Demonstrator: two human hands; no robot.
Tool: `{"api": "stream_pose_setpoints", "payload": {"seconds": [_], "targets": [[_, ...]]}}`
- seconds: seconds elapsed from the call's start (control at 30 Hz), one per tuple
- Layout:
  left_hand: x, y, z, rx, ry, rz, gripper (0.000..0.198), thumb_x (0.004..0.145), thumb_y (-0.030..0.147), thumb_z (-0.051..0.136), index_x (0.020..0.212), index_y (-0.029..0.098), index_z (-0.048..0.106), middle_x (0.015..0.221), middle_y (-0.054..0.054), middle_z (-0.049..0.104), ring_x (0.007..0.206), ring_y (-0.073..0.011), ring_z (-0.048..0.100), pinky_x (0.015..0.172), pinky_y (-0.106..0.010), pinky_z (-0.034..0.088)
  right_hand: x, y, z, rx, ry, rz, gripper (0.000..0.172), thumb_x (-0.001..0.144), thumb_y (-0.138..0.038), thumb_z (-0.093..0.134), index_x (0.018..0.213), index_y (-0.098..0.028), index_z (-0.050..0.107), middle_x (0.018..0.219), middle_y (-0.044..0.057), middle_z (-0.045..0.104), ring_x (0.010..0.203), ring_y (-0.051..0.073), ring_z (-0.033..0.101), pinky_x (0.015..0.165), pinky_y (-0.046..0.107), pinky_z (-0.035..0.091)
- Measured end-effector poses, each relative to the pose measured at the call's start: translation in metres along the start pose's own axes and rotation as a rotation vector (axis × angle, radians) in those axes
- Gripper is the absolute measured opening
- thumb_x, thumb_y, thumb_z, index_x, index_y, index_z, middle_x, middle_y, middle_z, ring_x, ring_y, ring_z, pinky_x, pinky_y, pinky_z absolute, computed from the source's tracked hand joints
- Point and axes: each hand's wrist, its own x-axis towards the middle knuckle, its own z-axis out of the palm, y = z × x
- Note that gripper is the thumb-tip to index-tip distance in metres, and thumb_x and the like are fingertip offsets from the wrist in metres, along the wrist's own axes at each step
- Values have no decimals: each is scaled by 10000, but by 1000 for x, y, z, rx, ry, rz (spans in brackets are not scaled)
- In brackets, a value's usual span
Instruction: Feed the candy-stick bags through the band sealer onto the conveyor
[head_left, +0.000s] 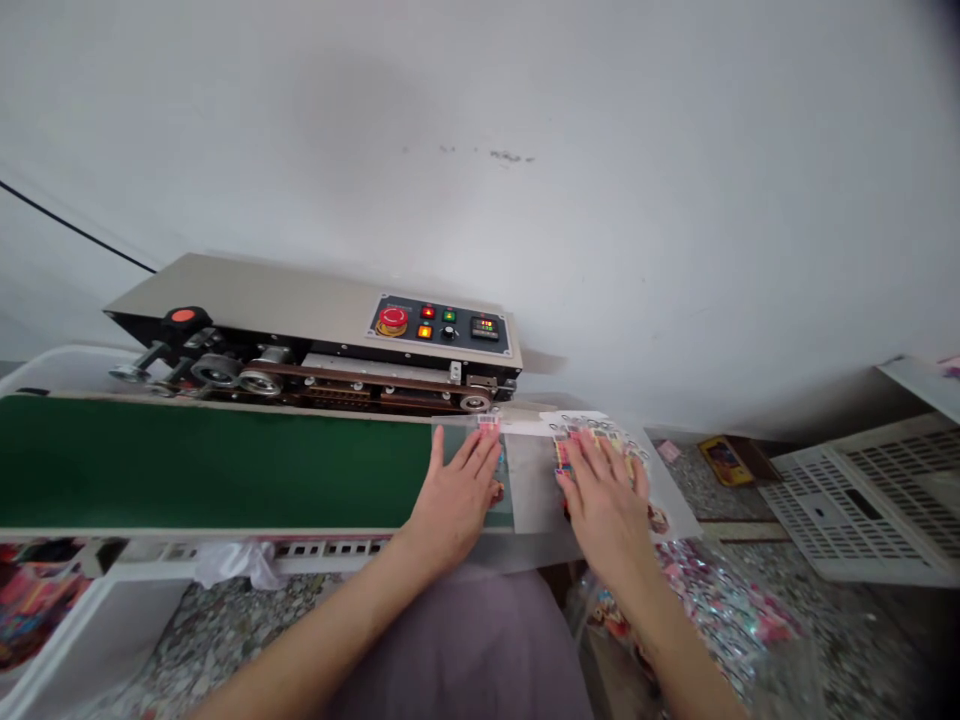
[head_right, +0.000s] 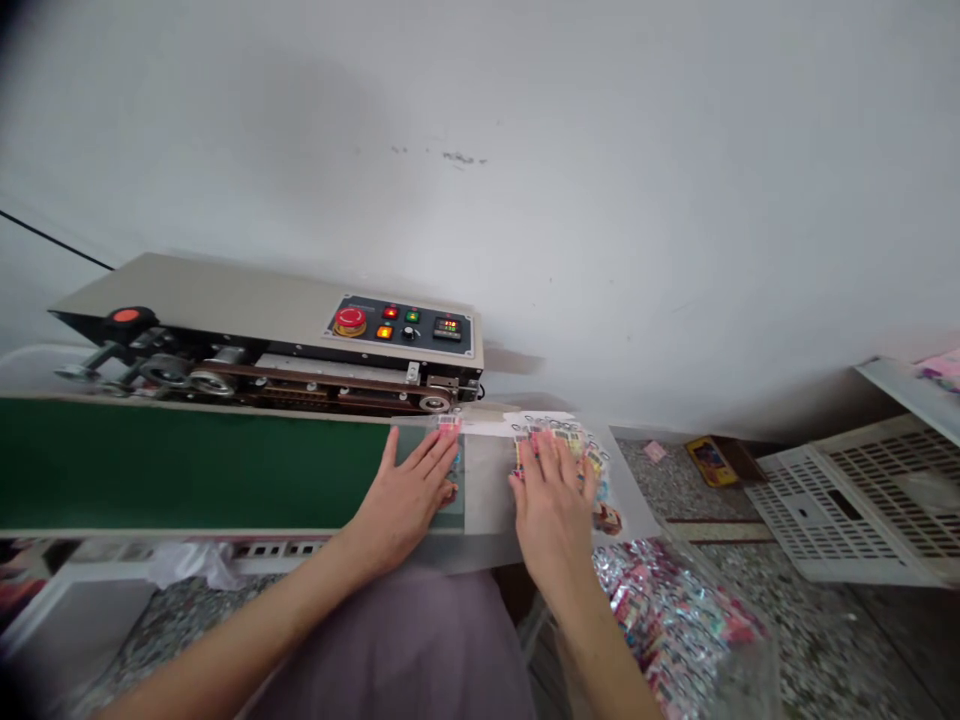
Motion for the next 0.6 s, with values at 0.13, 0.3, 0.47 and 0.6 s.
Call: {"api": "stream_pose_setpoints", "payload": {"seconds": [0.13,0.3,0.47,0.6], "targets": [[-10,-16,-8,31,5,-75,485,1060,340,299,1490,191,469,1614,-88,354,1484,-273,349,1222,-662,30,-8,40,7,-58,-19,170,477,1022,-401,359,1426,-243,557,1478,115,549,1392,334,410,1116,572,314],[-17,-25,-21,110,21,-224,471,1034,303,343,1433,151,544,1587,-134,395,1485,-339,332,1202,-692,80,-13,32,32,-15,-45,254,530,1033,-437,296,1467,-222,511,1554,125,454,1410,324,396,1062,493,395],[-1,9,-23,29,-51,-39,459,1013,236,359,1426,160,544,1553,-113,463,1475,-294,361,1220,-658,108,1,-23,27,6,-40,112,488,1016,-410,397,1450,-231,529,1549,128,462,1437,351,347,1110,545,296],[16,40,-15,8,-82,115,523,967,208,393,1480,151,474,1579,-136,420,1483,-313,338,1208,-667,129,6,-22,15,24,-28,120,499,1023,-421,378,1435,-190,538,1521,142,496,1426,353,358,1128,575,247]]}}
